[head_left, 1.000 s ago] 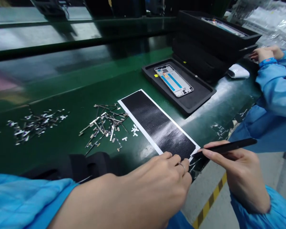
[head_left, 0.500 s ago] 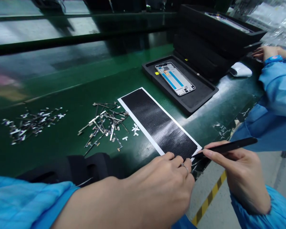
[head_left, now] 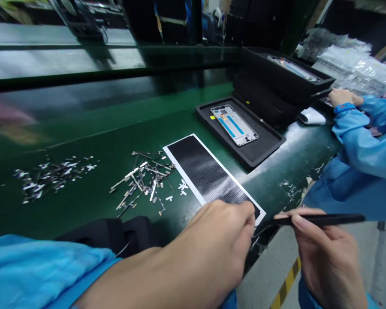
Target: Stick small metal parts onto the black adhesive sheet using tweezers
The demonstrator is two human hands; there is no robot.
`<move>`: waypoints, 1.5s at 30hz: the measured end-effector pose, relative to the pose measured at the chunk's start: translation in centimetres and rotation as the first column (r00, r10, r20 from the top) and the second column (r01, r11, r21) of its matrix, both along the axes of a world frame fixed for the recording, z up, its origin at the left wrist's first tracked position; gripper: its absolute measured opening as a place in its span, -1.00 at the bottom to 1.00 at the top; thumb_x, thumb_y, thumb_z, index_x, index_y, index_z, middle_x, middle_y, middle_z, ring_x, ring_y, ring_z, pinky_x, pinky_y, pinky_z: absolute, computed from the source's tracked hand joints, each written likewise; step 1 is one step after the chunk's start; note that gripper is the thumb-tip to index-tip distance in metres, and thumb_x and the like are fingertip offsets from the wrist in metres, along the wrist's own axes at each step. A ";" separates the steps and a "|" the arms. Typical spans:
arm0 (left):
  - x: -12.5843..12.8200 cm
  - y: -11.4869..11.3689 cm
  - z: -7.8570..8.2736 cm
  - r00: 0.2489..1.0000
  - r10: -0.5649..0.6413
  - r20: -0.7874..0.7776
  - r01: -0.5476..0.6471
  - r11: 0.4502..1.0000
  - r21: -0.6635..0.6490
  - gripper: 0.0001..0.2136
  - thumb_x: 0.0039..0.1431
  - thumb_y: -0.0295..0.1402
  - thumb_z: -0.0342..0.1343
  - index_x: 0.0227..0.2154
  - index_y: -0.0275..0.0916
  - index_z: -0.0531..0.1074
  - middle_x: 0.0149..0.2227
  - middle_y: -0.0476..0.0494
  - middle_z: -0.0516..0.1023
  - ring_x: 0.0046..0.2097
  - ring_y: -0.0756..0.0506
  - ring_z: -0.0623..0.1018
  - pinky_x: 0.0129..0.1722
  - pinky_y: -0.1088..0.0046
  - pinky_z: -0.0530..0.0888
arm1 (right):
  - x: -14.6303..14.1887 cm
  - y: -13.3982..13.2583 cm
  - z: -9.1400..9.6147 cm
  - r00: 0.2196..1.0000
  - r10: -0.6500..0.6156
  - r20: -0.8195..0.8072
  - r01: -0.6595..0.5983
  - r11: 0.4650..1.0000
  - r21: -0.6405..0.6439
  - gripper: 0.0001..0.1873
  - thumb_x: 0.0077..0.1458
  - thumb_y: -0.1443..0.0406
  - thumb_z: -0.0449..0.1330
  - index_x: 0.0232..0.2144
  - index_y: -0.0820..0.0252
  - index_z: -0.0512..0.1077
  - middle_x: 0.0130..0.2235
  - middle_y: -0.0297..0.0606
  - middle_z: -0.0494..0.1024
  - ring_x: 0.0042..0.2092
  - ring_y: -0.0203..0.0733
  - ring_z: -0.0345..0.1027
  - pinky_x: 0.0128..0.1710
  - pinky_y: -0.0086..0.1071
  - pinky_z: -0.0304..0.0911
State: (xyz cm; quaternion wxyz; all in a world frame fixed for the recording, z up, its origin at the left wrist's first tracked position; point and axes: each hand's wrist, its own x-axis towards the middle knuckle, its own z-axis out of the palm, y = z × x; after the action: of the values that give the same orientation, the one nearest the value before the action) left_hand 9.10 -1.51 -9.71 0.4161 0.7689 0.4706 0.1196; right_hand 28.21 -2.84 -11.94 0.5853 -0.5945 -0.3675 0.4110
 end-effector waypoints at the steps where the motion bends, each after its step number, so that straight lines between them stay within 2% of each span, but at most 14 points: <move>1: 0.2 0.5 0.3 0.997 0.042 0.063 -0.035 0.994 -0.107 -0.81 0.27 -0.34 -0.12 -0.34 -0.15 0.39 -0.37 -0.05 0.54 -0.36 -0.09 0.52 -0.36 0.45 0.39 | -0.3 -0.2 0.1 0.998 -0.058 -0.011 0.058 0.997 0.042 -0.79 -0.30 0.16 0.42 -0.60 0.13 0.55 -0.53 -0.16 0.55 -0.46 -0.16 0.48 -0.39 -0.43 0.41; 3: 0.7 1.2 0.9 0.979 0.115 0.168 -0.062 0.954 -0.294 -0.82 0.25 -0.35 -0.10 -0.45 -0.17 0.32 -0.46 0.00 0.52 -0.42 -0.05 0.49 -0.37 0.48 0.37 | -0.6 -0.5 0.1 0.995 -0.099 -0.007 0.099 0.985 0.144 -0.84 -0.28 0.19 0.42 -0.59 0.11 0.56 -0.53 -0.20 0.56 -0.45 -0.17 0.49 -0.36 -0.45 0.43; 6: 1.5 1.7 2.0 0.954 0.238 0.185 -0.126 0.872 -0.474 -0.84 0.20 -0.43 -0.05 -0.50 -0.20 0.26 -0.53 0.04 0.49 -0.43 -0.04 0.48 -0.34 0.48 0.36 | -0.6 -0.7 -0.1 0.998 0.017 0.066 -0.035 0.961 0.273 -0.95 -0.11 0.30 0.35 -0.49 0.03 0.58 -0.46 -0.28 0.59 -0.39 -0.18 0.52 -0.28 -0.43 0.45; 8: 2.0 1.8 2.6 0.949 0.285 0.135 -0.168 0.820 -0.548 -0.82 0.21 -0.47 -0.06 -0.51 -0.21 0.26 -0.56 0.04 0.46 -0.44 -0.03 0.47 -0.35 0.48 0.35 | -0.4 -0.7 -0.3 0.989 0.090 0.119 -0.123 0.942 0.311 -0.87 -0.04 0.36 0.30 -0.42 -0.02 0.58 -0.43 -0.31 0.60 -0.36 -0.17 0.53 -0.25 -0.41 0.46; 11: 2.3 1.8 3.1 0.949 0.304 0.087 -0.194 0.779 -0.596 -0.81 0.22 -0.51 -0.07 -0.52 -0.22 0.24 -0.58 0.05 0.45 -0.47 -0.01 0.45 -0.37 0.49 0.35 | -0.3 -0.6 -0.4 0.980 0.114 0.163 -0.164 0.926 0.339 -0.83 0.00 0.39 0.27 -0.39 -0.04 0.58 -0.41 -0.35 0.61 -0.35 -0.22 0.53 -0.27 -0.48 0.45; 16: 2.1 1.9 2.9 0.948 0.301 0.102 -0.175 0.763 -0.622 -0.84 0.17 -0.50 -0.07 -0.52 -0.22 0.26 -0.61 0.06 0.43 -0.52 -0.01 0.43 -0.43 0.49 0.34 | -0.4 -0.5 -0.5 0.972 0.128 0.198 -0.193 0.915 0.354 -0.83 0.02 0.39 0.26 -0.38 -0.03 0.58 -0.41 -0.35 0.60 -0.34 -0.23 0.52 -0.29 -0.50 0.44; 22: 1.9 1.8 2.5 0.950 0.286 0.129 -0.153 0.782 -0.604 -0.87 0.10 -0.49 -0.08 -0.50 -0.23 0.31 -0.63 0.06 0.44 -0.57 0.01 0.39 -0.49 0.50 0.33 | -0.3 -0.7 -0.3 0.986 0.130 0.104 -0.156 0.940 0.302 -0.96 -0.04 0.32 0.32 -0.46 0.06 0.58 -0.44 -0.29 0.59 -0.34 -0.19 0.51 -0.29 -0.45 0.44; 27: 2.0 1.8 2.3 0.954 0.271 0.127 -0.149 0.798 -0.585 -0.88 0.04 -0.50 -0.10 -0.50 -0.23 0.31 -0.64 0.06 0.43 -0.59 0.00 0.37 -0.52 0.49 0.32 | -0.7 -0.6 -0.4 0.990 0.110 0.082 -0.129 0.949 0.287 -0.97 -0.06 0.29 0.34 -0.45 0.04 0.58 -0.44 -0.28 0.59 -0.34 -0.20 0.51 -0.29 -0.45 0.43; 33: 1.9 1.8 2.4 0.951 0.279 0.136 -0.148 0.791 -0.594 -0.88 0.05 -0.50 -0.10 -0.52 -0.22 0.29 -0.65 0.07 0.42 -0.60 0.01 0.37 -0.53 0.51 0.31 | -0.9 -0.5 -0.4 0.991 0.096 0.089 -0.119 0.945 0.303 -0.95 -0.09 0.30 0.35 -0.47 0.01 0.58 -0.46 -0.28 0.58 -0.36 -0.17 0.52 -0.32 -0.41 0.45; 41: 1.9 1.8 2.2 0.954 0.270 0.132 -0.145 0.797 -0.587 -0.88 0.07 -0.50 -0.10 -0.50 -0.23 0.30 -0.63 0.06 0.44 -0.60 0.02 0.37 -0.55 0.52 0.29 | -0.5 -0.6 -0.7 0.986 0.119 0.115 -0.148 0.947 0.286 -0.97 -0.05 0.29 0.34 -0.45 0.04 0.58 -0.45 -0.29 0.59 -0.34 -0.22 0.51 -0.27 -0.49 0.42; 45: 1.7 1.8 2.0 0.955 0.250 0.158 -0.125 0.826 -0.550 -0.89 0.09 -0.45 -0.09 -0.49 -0.23 0.31 -0.62 0.04 0.47 -0.60 0.01 0.38 -0.55 0.51 0.29 | -0.7 -0.6 -0.7 0.986 0.123 0.114 -0.151 0.945 0.292 -0.97 -0.05 0.29 0.34 -0.45 0.03 0.58 -0.45 -0.30 0.59 -0.33 -0.23 0.51 -0.28 -0.48 0.43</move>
State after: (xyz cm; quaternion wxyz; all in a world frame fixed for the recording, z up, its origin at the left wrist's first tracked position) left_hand 10.81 0.24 -7.76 0.6498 0.5538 0.5089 0.1099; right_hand 27.52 -3.40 -12.65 0.6205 -0.4908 -0.4931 0.3618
